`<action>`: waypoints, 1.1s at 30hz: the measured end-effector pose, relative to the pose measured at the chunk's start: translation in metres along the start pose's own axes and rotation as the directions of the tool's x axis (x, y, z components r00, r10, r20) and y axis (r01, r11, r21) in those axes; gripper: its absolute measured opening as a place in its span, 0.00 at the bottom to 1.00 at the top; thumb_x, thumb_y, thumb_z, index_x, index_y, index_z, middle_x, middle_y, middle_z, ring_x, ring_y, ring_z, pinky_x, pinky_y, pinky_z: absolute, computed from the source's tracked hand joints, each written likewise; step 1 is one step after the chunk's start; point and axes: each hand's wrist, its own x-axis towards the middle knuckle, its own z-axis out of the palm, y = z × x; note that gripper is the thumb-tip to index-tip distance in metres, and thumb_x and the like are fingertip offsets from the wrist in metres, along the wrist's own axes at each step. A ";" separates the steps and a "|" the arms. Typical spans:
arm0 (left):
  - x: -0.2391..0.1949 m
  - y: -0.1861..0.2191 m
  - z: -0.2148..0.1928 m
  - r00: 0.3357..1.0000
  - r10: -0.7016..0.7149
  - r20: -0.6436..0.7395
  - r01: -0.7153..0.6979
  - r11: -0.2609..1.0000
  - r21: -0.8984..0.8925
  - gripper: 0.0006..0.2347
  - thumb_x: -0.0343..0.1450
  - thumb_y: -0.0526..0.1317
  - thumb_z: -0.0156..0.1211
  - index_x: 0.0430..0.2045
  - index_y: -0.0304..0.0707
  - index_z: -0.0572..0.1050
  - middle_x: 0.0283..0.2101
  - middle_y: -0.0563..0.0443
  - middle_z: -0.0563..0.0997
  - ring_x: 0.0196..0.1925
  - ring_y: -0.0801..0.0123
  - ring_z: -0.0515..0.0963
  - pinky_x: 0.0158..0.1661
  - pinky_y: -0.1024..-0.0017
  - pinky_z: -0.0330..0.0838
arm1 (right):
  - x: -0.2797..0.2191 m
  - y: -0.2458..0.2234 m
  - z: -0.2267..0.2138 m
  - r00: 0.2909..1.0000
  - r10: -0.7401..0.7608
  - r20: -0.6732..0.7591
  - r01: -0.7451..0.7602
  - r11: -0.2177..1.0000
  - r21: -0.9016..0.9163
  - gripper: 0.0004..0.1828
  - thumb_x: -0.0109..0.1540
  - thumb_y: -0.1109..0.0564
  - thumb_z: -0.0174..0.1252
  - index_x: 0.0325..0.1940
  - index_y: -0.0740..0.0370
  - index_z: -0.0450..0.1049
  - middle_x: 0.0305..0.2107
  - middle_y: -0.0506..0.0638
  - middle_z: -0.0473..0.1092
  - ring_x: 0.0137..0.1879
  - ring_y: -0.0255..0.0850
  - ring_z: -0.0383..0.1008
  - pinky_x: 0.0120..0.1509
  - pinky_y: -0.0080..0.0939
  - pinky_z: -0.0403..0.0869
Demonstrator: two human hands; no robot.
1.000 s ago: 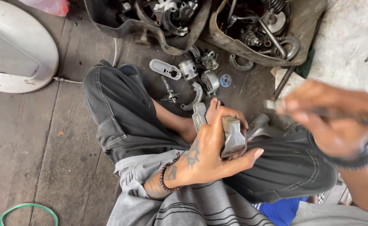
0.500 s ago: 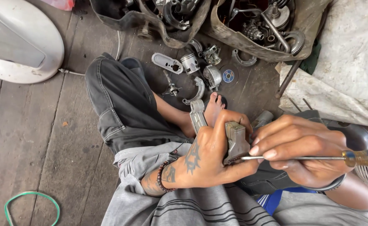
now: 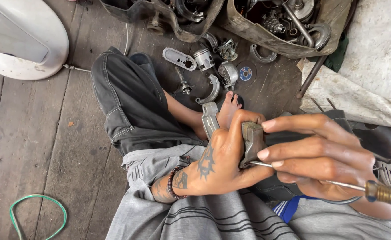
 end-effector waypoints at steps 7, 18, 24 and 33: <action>0.004 0.000 -0.005 0.998 0.004 0.057 -0.002 1.000 -0.031 0.22 0.66 0.40 0.64 0.49 0.26 0.62 0.42 0.47 0.68 0.40 0.48 0.78 0.77 0.43 0.37 | -0.001 0.003 0.000 0.998 0.036 -0.054 -0.028 0.991 0.133 0.08 0.62 0.56 0.54 0.39 0.62 0.74 0.37 0.55 0.79 0.50 0.57 0.86 0.66 0.66 0.85; 0.008 0.010 -0.011 0.985 -0.106 0.135 0.120 0.988 -0.101 0.24 0.68 0.47 0.63 0.51 0.34 0.60 0.43 0.52 0.71 0.30 0.61 0.81 0.34 0.67 0.74 | -0.011 0.009 -0.002 0.995 0.096 -0.029 -0.089 0.978 0.188 0.08 0.63 0.55 0.52 0.39 0.61 0.73 0.33 0.53 0.79 0.49 0.55 0.85 0.69 0.66 0.82; 0.007 0.011 -0.009 0.988 -0.007 0.151 0.037 0.980 -0.196 0.23 0.69 0.44 0.63 0.50 0.28 0.61 0.44 0.47 0.71 0.31 0.63 0.80 0.33 0.70 0.73 | -0.027 0.006 -0.007 0.990 0.119 -0.070 -0.099 0.965 0.245 0.06 0.65 0.53 0.50 0.40 0.55 0.71 0.36 0.49 0.80 0.50 0.54 0.88 0.69 0.64 0.86; 0.004 0.009 -0.010 0.987 0.009 0.158 0.011 0.993 -0.121 0.24 0.67 0.46 0.66 0.49 0.30 0.62 0.40 0.48 0.71 0.29 0.58 0.79 0.35 0.66 0.71 | -0.038 0.014 -0.011 1.000 0.022 -0.003 -0.020 0.962 0.272 0.27 0.78 0.39 0.31 0.43 0.50 0.74 0.36 0.46 0.81 0.51 0.52 0.88 0.69 0.74 0.80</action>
